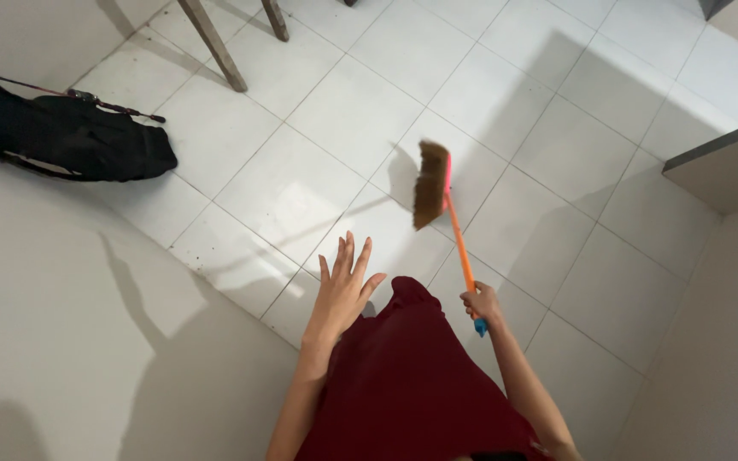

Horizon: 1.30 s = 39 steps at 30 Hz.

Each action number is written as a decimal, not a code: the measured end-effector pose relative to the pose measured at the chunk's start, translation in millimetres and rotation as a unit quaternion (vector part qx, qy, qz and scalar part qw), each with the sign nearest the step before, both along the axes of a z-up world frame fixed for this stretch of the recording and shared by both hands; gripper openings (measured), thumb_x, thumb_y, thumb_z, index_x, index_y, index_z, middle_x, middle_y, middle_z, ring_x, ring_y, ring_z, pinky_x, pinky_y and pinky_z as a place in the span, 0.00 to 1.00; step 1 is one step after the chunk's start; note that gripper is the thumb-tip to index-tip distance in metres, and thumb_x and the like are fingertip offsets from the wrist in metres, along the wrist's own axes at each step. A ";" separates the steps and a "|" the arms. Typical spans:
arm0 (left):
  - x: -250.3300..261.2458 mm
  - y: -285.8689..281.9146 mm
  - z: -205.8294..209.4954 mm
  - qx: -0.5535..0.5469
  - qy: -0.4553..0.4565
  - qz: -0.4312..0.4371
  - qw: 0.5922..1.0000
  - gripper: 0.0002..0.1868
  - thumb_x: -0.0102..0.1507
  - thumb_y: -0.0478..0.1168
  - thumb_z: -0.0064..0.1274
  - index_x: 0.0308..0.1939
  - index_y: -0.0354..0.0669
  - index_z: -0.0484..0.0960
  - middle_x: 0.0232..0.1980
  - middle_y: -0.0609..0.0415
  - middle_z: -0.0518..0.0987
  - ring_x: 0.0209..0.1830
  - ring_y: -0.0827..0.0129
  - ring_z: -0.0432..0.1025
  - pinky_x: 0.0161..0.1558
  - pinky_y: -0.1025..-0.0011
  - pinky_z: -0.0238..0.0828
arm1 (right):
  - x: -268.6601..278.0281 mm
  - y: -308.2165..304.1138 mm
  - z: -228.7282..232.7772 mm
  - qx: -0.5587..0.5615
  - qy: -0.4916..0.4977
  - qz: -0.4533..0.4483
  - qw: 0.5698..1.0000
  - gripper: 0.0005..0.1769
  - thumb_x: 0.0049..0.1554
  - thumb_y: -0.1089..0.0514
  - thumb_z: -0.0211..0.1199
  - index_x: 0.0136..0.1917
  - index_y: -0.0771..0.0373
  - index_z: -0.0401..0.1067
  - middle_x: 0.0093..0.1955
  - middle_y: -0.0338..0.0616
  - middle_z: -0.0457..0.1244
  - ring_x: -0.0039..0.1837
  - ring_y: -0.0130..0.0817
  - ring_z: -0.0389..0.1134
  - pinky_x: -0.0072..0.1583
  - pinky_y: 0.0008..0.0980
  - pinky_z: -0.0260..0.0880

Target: Sweep the floor and organize items in a corner.

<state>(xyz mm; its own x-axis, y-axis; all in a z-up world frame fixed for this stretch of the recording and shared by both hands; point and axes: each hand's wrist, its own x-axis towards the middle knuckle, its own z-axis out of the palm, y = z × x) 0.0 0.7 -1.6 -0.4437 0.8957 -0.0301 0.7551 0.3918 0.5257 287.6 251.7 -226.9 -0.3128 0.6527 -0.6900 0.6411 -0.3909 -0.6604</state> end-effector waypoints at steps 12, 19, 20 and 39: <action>-2.4 -4.6 2.3 0.004 0.002 0.003 1.000 0.39 0.69 0.63 0.38 0.80 0.51 0.55 0.83 0.37 0.44 0.83 0.46 0.41 0.73 0.33 0.38 | -21.2 -18.4 130.2 -0.141 0.155 -0.083 0.974 0.14 0.55 0.67 0.65 0.49 0.63 0.62 0.30 0.32 0.52 0.26 0.19 0.48 0.28 0.23 0.45; 1.4 -4.4 4.7 0.021 -0.001 -0.006 1.000 0.38 0.69 0.63 0.39 0.79 0.50 0.57 0.83 0.36 0.46 0.83 0.46 0.43 0.73 0.34 0.40 | -49.6 -37.9 62.0 -0.334 0.180 -0.083 0.921 0.12 0.59 0.60 0.65 0.43 0.56 0.60 0.27 0.27 0.48 0.25 0.16 0.45 0.26 0.20 0.41; -0.1 -3.3 2.0 0.030 0.023 -0.013 0.999 0.38 0.70 0.63 0.39 0.78 0.49 0.58 0.82 0.35 0.46 0.83 0.45 0.43 0.72 0.34 0.40 | -56.1 -38.0 47.7 -0.430 0.201 -0.049 0.879 0.10 0.61 0.58 0.62 0.43 0.55 0.61 0.27 0.26 0.49 0.25 0.16 0.47 0.26 0.19 0.42; -8.8 -2.6 -1.1 0.004 0.003 0.005 1.000 0.41 0.69 0.64 0.37 0.81 0.52 0.49 0.83 0.38 0.41 0.82 0.49 0.44 0.73 0.34 0.38 | -29.2 -13.2 23.3 -0.281 0.081 -0.072 0.954 0.03 0.60 0.64 0.60 0.47 0.65 0.67 0.27 0.33 0.53 0.24 0.21 0.50 0.26 0.23 0.47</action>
<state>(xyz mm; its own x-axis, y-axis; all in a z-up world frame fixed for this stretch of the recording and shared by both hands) -8.8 -1.9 -2.7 -0.4536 0.8910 -0.0197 0.7542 0.3956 0.5240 258.4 238.5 -203.6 -0.3793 0.2388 -0.8939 0.4618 -0.7883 -0.4065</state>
